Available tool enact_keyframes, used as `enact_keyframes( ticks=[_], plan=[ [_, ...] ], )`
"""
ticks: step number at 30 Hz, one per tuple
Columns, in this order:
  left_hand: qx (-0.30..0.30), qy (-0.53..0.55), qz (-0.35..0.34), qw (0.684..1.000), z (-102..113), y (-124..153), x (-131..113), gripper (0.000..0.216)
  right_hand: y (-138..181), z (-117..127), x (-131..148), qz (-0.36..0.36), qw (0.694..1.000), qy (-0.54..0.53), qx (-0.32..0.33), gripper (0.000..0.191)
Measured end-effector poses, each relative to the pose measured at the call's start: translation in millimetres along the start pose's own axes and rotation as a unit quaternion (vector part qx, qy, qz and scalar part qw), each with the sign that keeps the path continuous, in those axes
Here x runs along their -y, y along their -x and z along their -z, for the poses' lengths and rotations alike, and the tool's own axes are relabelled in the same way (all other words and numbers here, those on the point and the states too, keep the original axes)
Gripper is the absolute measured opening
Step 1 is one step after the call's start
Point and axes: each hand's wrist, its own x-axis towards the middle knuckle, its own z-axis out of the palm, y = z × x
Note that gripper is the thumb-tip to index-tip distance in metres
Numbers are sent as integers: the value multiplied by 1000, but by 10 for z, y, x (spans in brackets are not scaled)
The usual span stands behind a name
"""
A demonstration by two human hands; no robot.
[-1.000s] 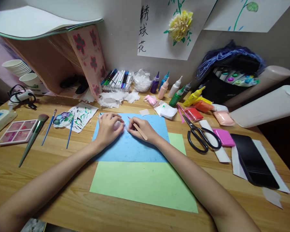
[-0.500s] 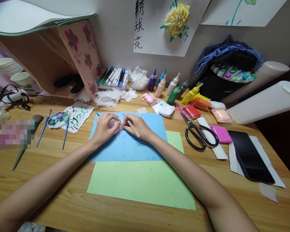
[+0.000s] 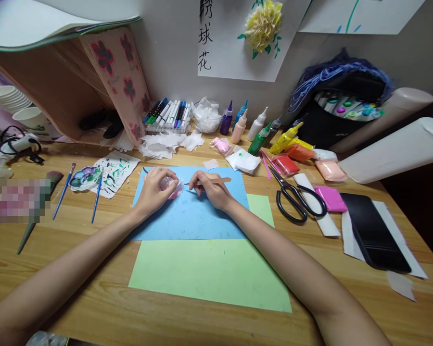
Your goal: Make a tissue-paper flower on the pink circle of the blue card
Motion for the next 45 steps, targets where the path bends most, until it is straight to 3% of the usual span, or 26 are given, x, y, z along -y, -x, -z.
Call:
enact_keyframes(
  ticks=[5,13,25,31,37,45],
  plan=[
    [1,1,-3,1000,-1,-1,1,7,-55,-44,14,-35,996,6,84,51],
    [4,3,2,1000,-3,1,1,7,-76,-48,-7,-4,991,69,115,46],
    [2,3,-13,1000,5,7,8,7,-214,-276,19,-46,998,42,-1,52],
    [-8,8,-26,1000,-2,2,20,6,-175,-263,-33,-48,999,-15,-13,55],
    [-5,12,-19,1000,2,3,18,5,-175,-277,24,-44,998,30,21,55],
    [-3,17,-22,1000,6,-1,15,5,-189,-301,35,-41,997,57,-11,54]
  ],
)
